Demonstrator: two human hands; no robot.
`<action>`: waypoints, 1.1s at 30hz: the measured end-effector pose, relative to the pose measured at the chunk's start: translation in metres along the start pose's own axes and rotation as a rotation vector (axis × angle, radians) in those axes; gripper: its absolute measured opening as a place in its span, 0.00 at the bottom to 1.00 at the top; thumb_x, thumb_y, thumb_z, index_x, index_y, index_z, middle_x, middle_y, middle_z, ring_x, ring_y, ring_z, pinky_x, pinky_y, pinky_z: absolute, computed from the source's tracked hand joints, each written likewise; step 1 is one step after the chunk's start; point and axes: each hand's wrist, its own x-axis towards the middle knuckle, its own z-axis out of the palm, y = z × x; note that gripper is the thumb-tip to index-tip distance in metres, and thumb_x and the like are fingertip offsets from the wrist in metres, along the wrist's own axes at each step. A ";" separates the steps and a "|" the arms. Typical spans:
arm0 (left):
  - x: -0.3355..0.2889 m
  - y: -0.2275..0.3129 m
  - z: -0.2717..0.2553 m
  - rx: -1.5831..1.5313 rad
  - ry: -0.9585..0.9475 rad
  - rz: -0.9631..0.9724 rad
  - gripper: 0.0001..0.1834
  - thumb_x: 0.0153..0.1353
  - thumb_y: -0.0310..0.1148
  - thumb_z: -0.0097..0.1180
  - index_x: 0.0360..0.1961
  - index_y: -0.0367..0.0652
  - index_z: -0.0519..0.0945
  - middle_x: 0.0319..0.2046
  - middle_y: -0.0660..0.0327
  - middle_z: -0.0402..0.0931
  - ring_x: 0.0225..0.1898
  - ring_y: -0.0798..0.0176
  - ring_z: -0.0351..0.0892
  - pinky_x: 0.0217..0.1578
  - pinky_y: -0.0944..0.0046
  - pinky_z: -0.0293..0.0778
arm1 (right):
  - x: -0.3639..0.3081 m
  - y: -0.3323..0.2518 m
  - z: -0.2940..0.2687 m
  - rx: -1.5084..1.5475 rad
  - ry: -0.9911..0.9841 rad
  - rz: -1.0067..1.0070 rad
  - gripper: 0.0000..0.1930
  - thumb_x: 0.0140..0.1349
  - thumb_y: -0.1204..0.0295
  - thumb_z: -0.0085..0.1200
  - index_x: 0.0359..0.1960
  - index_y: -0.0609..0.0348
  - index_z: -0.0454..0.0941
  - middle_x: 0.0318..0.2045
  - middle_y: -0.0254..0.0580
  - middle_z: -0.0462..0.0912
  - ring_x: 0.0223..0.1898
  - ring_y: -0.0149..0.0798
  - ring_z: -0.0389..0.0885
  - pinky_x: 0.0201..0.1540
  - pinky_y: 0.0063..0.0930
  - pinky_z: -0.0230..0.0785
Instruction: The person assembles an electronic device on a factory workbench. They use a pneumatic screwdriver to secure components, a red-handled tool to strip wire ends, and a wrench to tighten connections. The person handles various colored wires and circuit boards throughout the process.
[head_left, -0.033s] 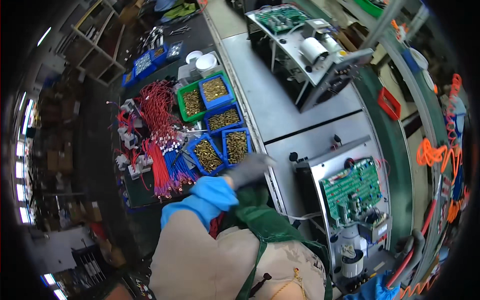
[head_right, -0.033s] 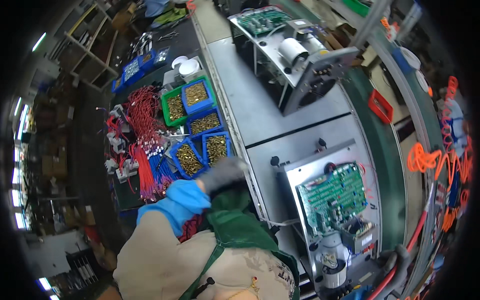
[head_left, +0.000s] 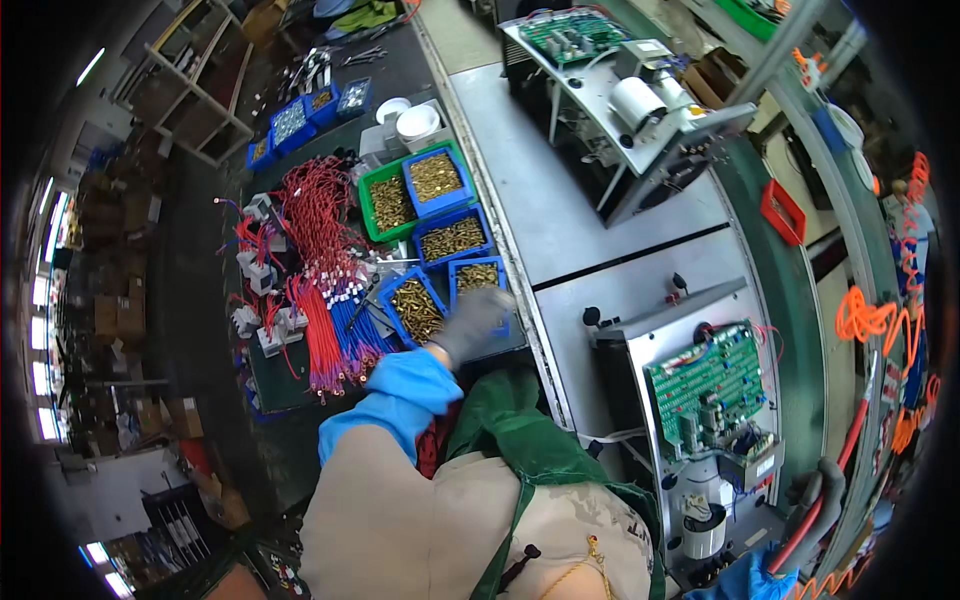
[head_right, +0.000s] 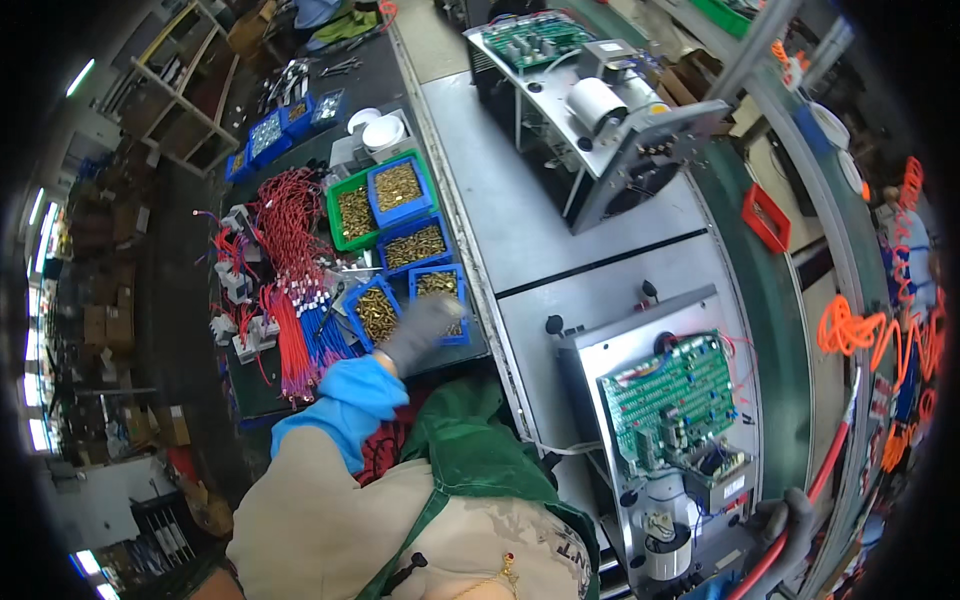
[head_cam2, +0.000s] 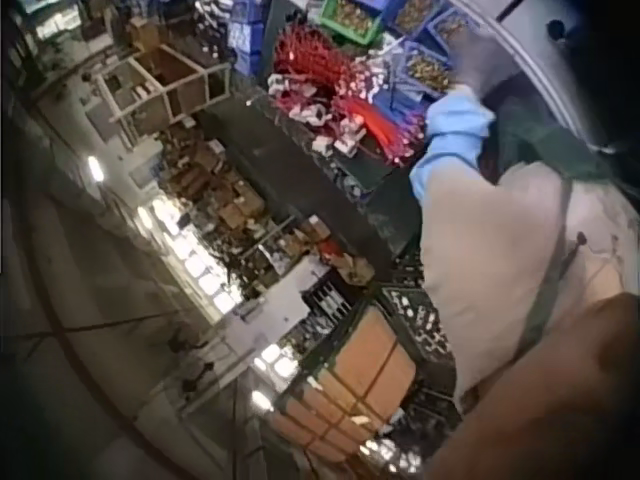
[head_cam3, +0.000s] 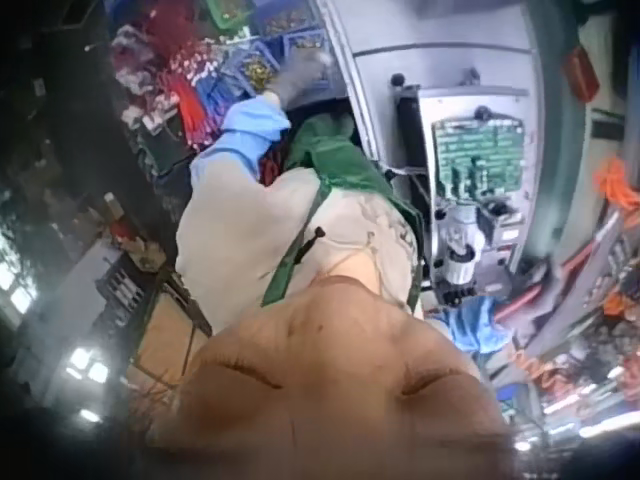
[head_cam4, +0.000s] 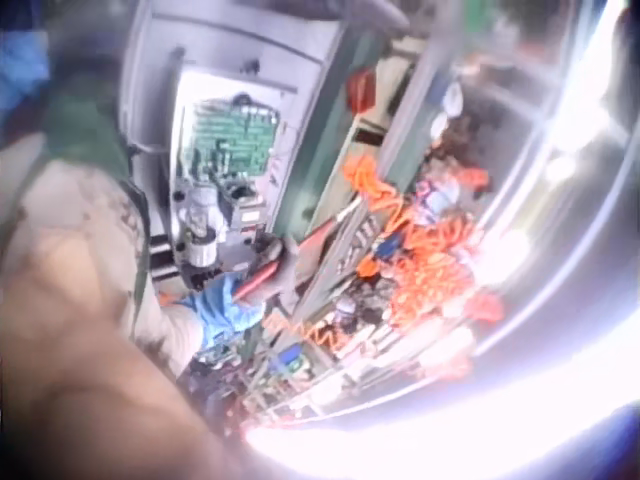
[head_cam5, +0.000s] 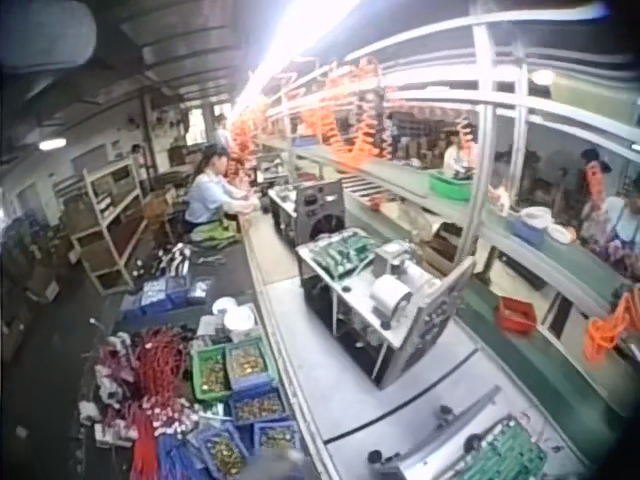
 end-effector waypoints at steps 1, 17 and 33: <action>0.008 -0.004 -0.036 0.257 0.304 -0.170 0.12 0.56 0.36 0.51 0.36 0.42 0.81 0.36 0.51 0.79 0.41 0.50 0.78 0.43 0.56 0.73 | 0.003 -0.001 0.006 0.078 -0.009 0.102 0.11 0.66 0.73 0.39 0.46 0.62 0.71 0.18 0.36 0.71 0.19 0.26 0.68 0.21 0.19 0.61; 0.038 0.032 -0.181 0.242 0.187 -0.378 0.14 0.60 0.38 0.54 0.39 0.38 0.77 0.28 0.55 0.78 0.27 0.62 0.79 0.29 0.64 0.74 | 0.015 -0.055 0.051 -0.039 -0.208 -0.092 0.12 0.58 0.79 0.46 0.44 0.64 0.73 0.16 0.31 0.68 0.20 0.27 0.72 0.23 0.19 0.67; -0.021 0.328 0.199 -0.214 -1.273 0.038 0.15 0.59 0.32 0.53 0.44 0.34 0.74 0.28 0.61 0.76 0.27 0.71 0.75 0.27 0.71 0.71 | -0.055 -0.034 -0.006 -0.451 -0.050 -0.275 0.20 0.45 0.68 0.64 0.41 0.52 0.71 0.39 0.46 0.77 0.37 0.52 0.76 0.34 0.43 0.69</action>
